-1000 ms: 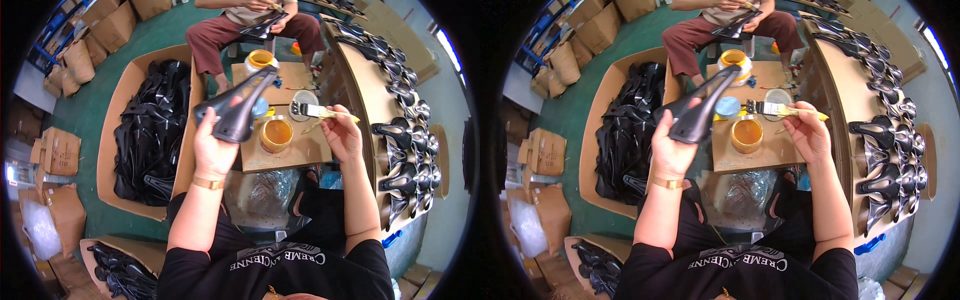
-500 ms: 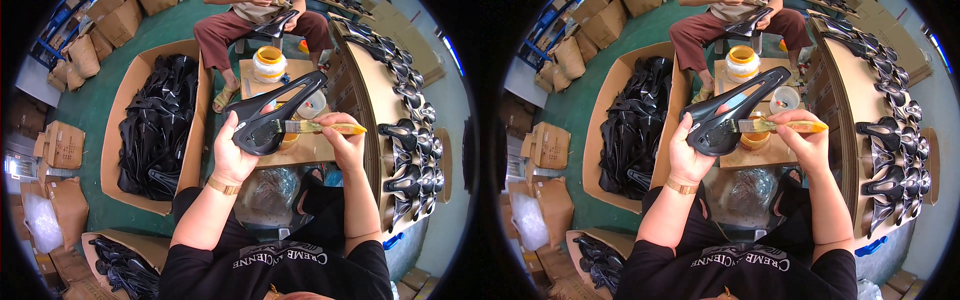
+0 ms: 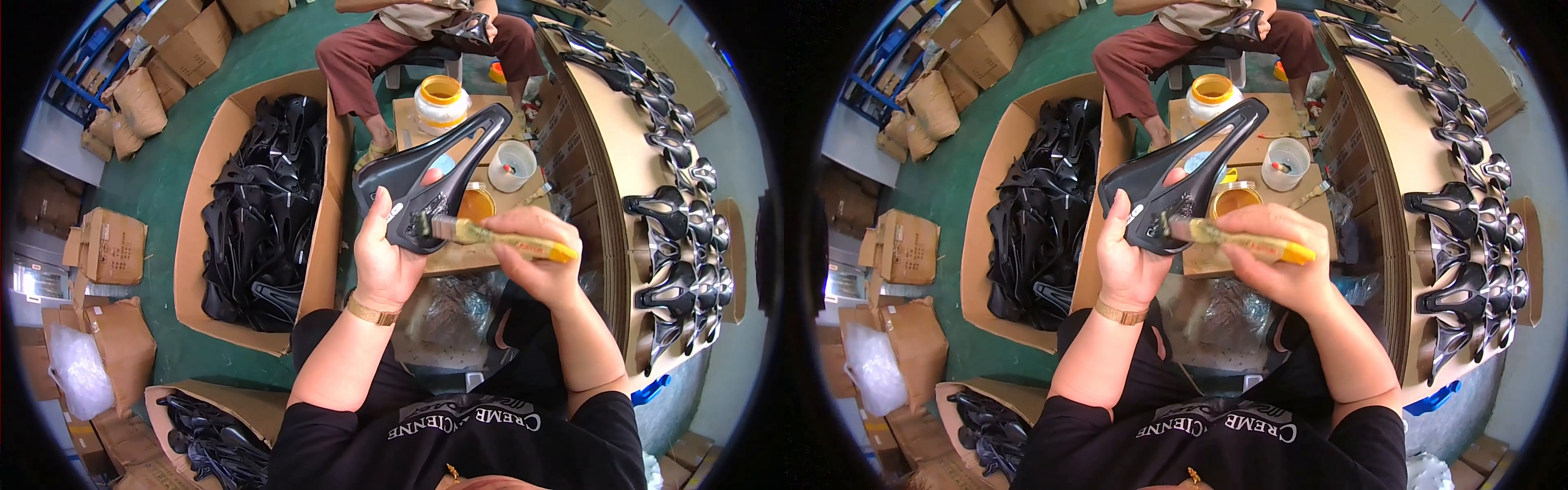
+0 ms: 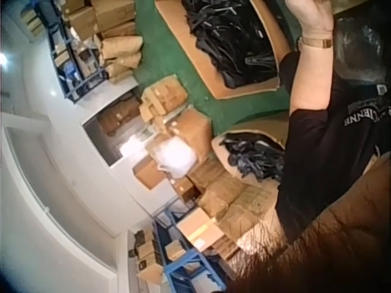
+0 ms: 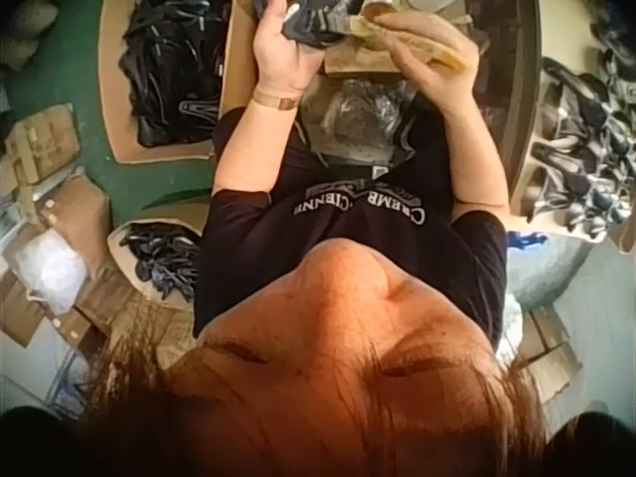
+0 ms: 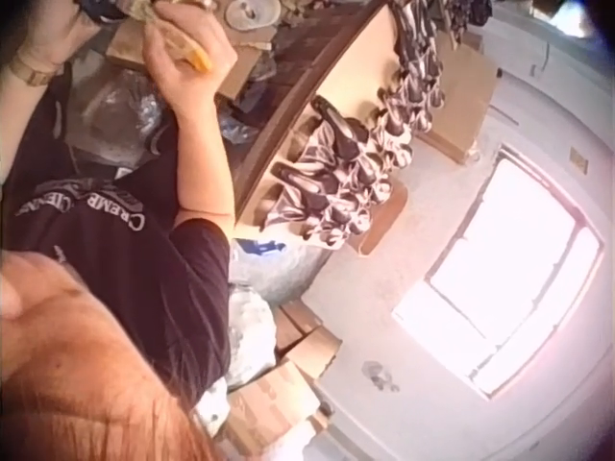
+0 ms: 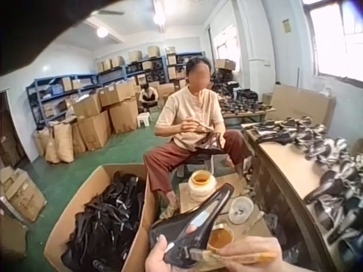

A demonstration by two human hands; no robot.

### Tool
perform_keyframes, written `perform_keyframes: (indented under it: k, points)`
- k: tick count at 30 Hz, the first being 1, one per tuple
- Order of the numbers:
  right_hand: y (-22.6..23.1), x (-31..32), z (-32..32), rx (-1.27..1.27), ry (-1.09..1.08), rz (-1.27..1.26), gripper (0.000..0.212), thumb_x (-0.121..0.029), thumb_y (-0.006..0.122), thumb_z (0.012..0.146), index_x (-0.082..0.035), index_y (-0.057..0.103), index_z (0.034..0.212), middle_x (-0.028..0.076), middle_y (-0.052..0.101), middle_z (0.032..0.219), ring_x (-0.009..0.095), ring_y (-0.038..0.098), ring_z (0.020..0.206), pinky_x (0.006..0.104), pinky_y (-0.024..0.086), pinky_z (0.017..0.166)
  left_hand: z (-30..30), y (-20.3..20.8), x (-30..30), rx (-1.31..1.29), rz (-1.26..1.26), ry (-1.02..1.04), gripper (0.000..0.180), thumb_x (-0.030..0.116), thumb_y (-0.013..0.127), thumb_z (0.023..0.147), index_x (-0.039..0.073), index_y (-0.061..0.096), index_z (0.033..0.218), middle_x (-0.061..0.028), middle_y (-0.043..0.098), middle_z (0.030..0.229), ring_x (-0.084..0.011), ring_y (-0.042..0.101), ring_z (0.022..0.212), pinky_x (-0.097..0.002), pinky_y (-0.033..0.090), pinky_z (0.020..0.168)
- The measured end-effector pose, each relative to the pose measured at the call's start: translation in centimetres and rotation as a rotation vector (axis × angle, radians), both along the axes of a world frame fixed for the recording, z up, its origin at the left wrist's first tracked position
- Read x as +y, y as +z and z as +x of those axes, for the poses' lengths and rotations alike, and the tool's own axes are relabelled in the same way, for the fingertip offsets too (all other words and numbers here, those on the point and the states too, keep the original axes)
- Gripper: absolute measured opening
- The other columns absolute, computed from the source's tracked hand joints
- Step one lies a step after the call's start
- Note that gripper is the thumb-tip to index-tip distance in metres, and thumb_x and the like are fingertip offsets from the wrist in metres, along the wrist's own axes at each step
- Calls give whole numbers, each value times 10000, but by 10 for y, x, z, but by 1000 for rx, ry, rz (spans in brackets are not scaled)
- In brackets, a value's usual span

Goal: Apply glue to the undersides of bicycle saddles using a brush in an assembly line setting.

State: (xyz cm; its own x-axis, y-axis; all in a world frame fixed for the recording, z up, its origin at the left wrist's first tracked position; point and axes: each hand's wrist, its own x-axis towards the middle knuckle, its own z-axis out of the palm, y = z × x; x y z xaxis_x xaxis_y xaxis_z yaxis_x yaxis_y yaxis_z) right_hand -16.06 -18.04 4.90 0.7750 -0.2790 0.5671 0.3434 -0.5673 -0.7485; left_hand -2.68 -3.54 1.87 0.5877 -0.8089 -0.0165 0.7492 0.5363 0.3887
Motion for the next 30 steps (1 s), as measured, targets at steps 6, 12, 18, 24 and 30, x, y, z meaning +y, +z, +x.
perform_keyframes:
  k: [6, 12, 18, 24, 30]
  points:
    - [0, -8, -3, -113, -131, -68, 223, 35, 712, 694, 12, 675, 913, 118, 686, 870, 227, 670, 785, 295, 526, 717, -1, -3, 1, -61, 2, 34, 575, 384, 351, 1006, -86, 397, 1333, -184, 524, 1299, -261, 516, 1203, -379, 387, 1046]
    - [0, -18, 1, -151, -330, -109, 210, 50, 709, 697, 7, 672, 900, 119, 684, 867, 215, 666, 781, 293, 526, 725, -4, 4, 1, -125, 16, 96, 565, 388, 367, 999, -53, 390, 1352, -172, 515, 1320, -261, 507, 1218, -386, 392, 1044]
    - [2, -13, -1, -192, -289, -141, 207, 35, 722, 696, 3, 670, 894, 116, 682, 849, 217, 663, 751, 293, 526, 696, -5, 2, 2, -140, -13, 56, 578, 395, 375, 993, -59, 387, 1351, -172, 511, 1323, -265, 498, 1225, -383, 377, 1055]
    - [6, 6, -3, -101, -87, -71, 234, 8, 747, 695, 3, 683, 920, 117, 689, 858, 216, 671, 763, 301, 530, 693, -9, 0, -1, -126, 20, 60, 559, 381, 385, 976, -28, 392, 1356, -169, 520, 1313, -263, 490, 1231, -398, 351, 1067]
    - [5, 3, -4, -52, -31, 63, 206, -5, 702, 733, 21, 669, 935, 123, 688, 894, 182, 651, 783, 279, 506, 727, -11, 2, -5, -148, 42, 46, 544, 382, 365, 979, -11, 400, 1353, -170, 526, 1304, -275, 494, 1226, -410, 350, 1067]
